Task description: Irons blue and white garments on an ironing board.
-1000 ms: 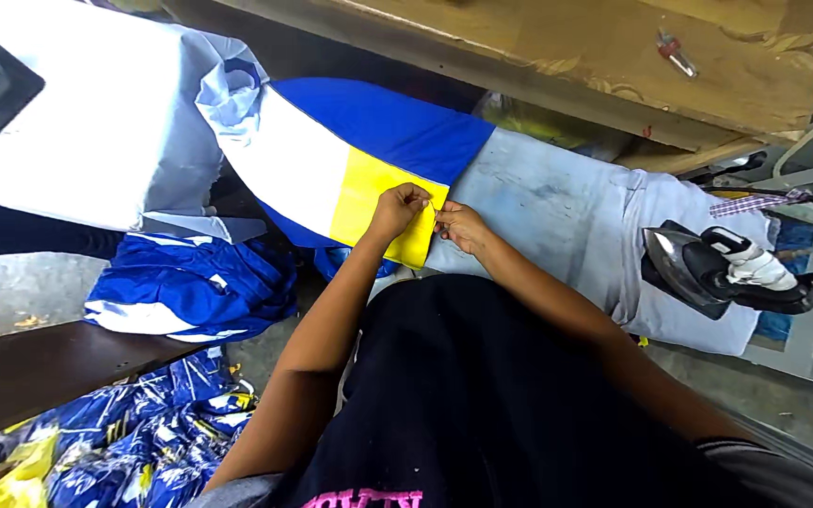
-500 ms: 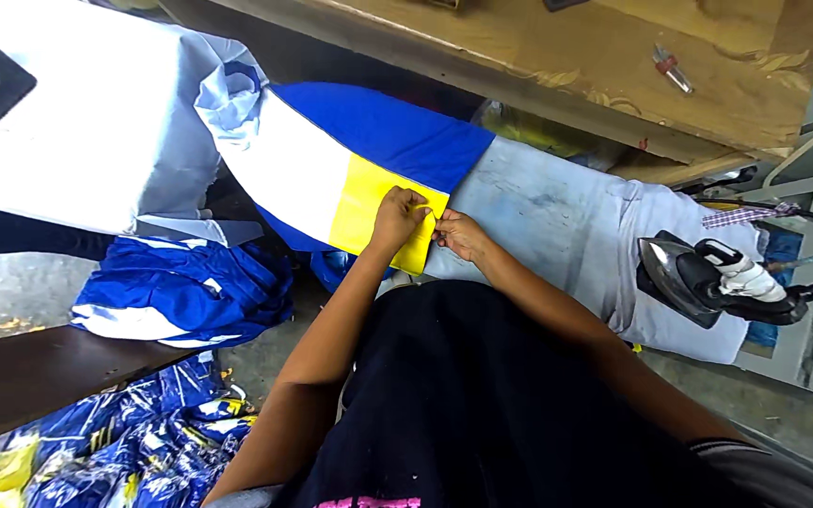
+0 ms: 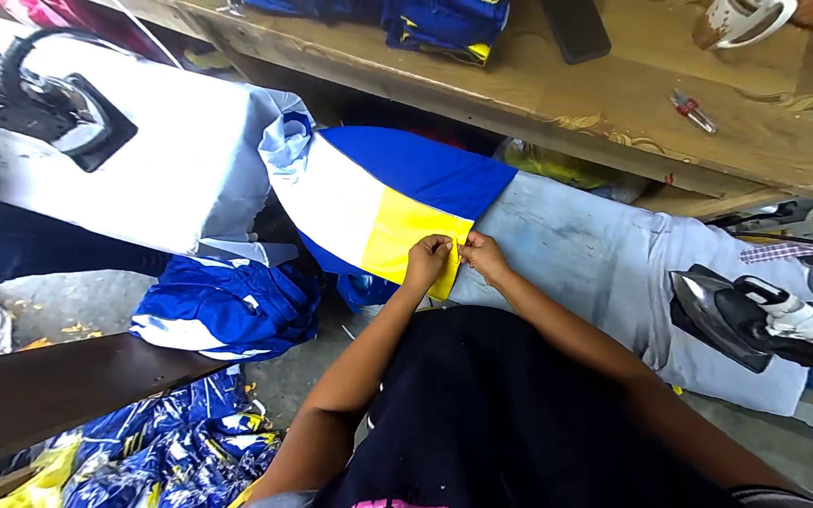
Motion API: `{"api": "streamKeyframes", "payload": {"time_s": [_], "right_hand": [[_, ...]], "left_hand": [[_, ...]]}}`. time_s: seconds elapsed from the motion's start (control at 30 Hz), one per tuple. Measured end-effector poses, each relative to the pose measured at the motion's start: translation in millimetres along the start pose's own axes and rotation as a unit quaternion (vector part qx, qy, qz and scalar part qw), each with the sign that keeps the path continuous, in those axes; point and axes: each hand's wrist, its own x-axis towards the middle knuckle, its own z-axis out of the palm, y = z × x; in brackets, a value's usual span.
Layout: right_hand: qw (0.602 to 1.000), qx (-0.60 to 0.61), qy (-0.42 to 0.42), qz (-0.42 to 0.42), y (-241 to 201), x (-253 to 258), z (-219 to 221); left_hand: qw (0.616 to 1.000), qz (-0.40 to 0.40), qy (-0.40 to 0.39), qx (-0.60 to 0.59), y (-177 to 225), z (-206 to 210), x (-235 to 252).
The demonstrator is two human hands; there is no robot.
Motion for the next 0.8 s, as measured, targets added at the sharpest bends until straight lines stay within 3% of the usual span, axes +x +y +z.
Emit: {"api": "streamKeyframes", "payload": {"time_s": [0.27, 0.5, 0.67, 0.8], "right_hand": [[0.993, 0.111, -0.037, 0.033, 1, 11, -7], [0.995, 0.091, -0.038, 0.026, -8, 11, -11], [0.968, 0.2, -0.134, 0.063, -4, 20, -22], [0.957, 0.201, -0.192, 0.083, -2, 26, -30]], "left_hand": [[0.993, -0.081, -0.028, -0.077, 6, -13, 12], [0.997, -0.05, -0.04, -0.031, 10, -14, 12], [0.992, -0.054, -0.085, -0.071, 15, -23, 17], [0.987, -0.058, -0.132, -0.075, 17, -29, 20]]}}
